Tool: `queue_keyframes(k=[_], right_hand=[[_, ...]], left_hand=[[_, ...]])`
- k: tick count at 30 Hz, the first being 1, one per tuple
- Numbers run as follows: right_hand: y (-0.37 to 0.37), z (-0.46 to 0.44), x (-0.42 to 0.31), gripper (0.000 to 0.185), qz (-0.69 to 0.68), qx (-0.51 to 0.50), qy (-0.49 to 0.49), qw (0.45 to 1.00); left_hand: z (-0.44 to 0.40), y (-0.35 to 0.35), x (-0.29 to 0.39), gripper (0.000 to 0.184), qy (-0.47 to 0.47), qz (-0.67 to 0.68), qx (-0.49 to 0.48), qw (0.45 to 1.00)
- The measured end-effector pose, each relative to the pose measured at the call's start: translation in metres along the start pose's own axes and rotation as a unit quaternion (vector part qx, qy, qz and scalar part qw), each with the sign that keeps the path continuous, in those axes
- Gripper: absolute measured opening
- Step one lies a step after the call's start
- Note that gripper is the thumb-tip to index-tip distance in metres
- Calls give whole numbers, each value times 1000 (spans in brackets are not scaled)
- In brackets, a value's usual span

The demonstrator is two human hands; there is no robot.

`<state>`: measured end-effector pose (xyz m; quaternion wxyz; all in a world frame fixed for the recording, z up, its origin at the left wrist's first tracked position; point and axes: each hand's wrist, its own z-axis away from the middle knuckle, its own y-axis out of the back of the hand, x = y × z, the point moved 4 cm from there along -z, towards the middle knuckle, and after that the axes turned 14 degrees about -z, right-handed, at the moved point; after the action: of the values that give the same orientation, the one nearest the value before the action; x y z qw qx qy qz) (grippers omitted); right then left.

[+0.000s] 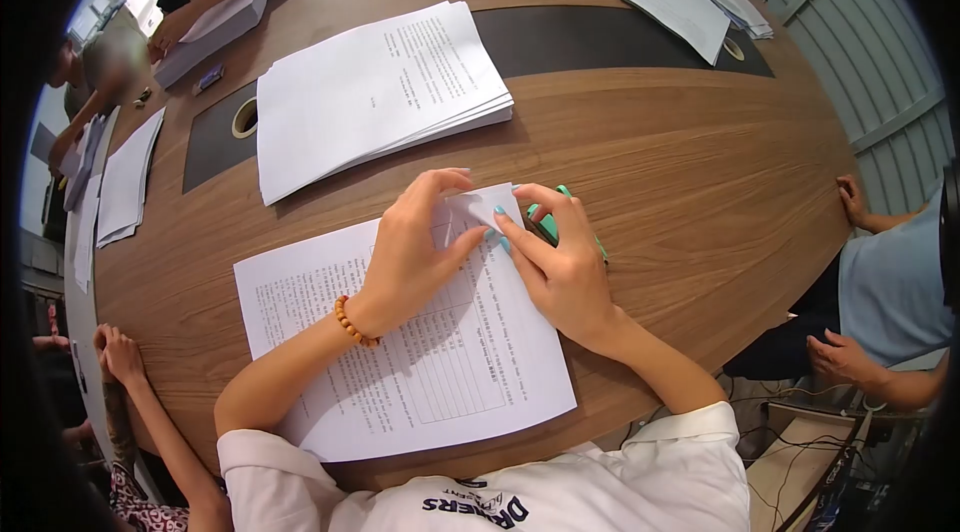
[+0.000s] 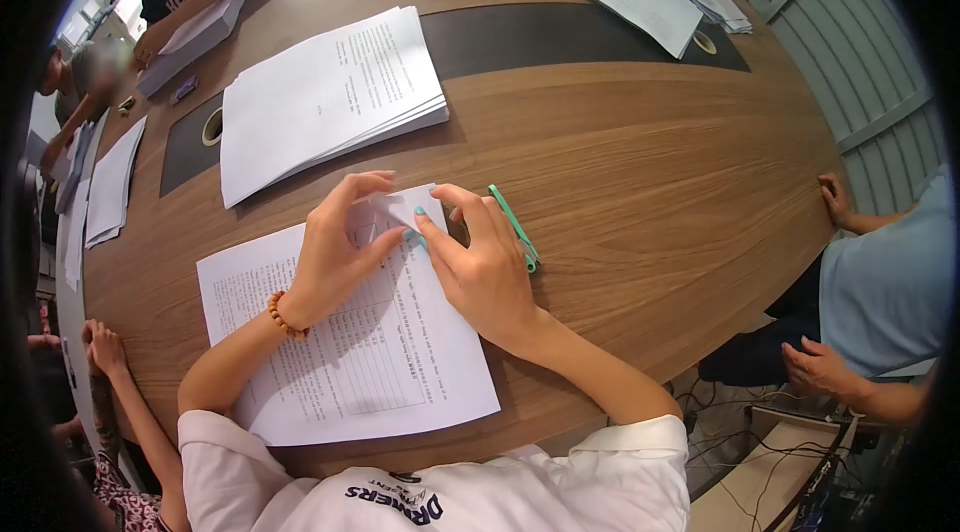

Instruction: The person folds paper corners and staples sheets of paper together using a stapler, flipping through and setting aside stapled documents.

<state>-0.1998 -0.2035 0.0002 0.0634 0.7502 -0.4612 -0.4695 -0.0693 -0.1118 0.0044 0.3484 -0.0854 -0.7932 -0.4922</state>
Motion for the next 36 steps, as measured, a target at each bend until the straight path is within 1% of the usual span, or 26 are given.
queue_keyframes(k=[2,3,5,6,8,12,14,15,17,21,23,24,26,27,29,30,32,33,35,36], right_hand=[[1,0,-6,27,79,7,71,994],[1,0,-6,27,78,6,71,994],[2,2,-11,28,118,12,105,987],[3,1,-11,28,117,12,105,987],[4,-1,-7,29,95,14,21,995],[5,-4,-4,31,72,-16,-15,997],[4,-4,-4,28,79,-20,4,997],[2,-4,-2,28,78,-20,4,997],[0,-4,-4,23,95,-5,47,994],[0,-4,-11,20,129,16,69,989],[-1,-3,-14,20,175,25,101,979],[-2,-3,-13,20,174,25,101,979],[-3,0,-12,27,199,12,116,973],[-1,-1,-13,27,199,13,117,973],[5,-4,-5,40,85,0,-8,996],[6,-5,-2,40,85,0,-8,996],[6,-4,8,54,31,-18,-44,998],[7,-5,9,54,31,-18,-44,998],[7,-6,7,57,88,-52,-22,995],[7,-7,5,57,88,-54,-22,994]], left_hand=[[-1,2,-2,36,-21,11,24,999],[-1,3,-3,36,-20,10,24,999],[0,3,-4,38,-35,-21,1,999],[0,2,-3,38,-34,-22,1,999],[-1,3,-4,40,-11,8,20,1000],[0,5,-3,40,-6,-33,6,999],[0,4,-5,38,-5,-27,-24,999],[0,4,-6,38,-4,-27,-25,999],[0,4,-6,39,-5,-19,-17,1000],[0,6,-4,35,-22,-20,15,999],[-2,5,-9,27,18,54,14,998],[-3,6,-9,27,19,53,14,998],[-3,7,-9,24,11,57,28,998],[-3,8,-9,24,11,57,28,998],[-3,8,-8,21,5,76,-7,997],[-3,8,-9,21,5,75,-7,997],[-3,7,-9,19,0,68,-15,998],[-3,7,-8,19,0,68,-15,998],[-3,7,-9,20,30,89,-37,995],[-3,8,-8,20,32,90,-37,995]])
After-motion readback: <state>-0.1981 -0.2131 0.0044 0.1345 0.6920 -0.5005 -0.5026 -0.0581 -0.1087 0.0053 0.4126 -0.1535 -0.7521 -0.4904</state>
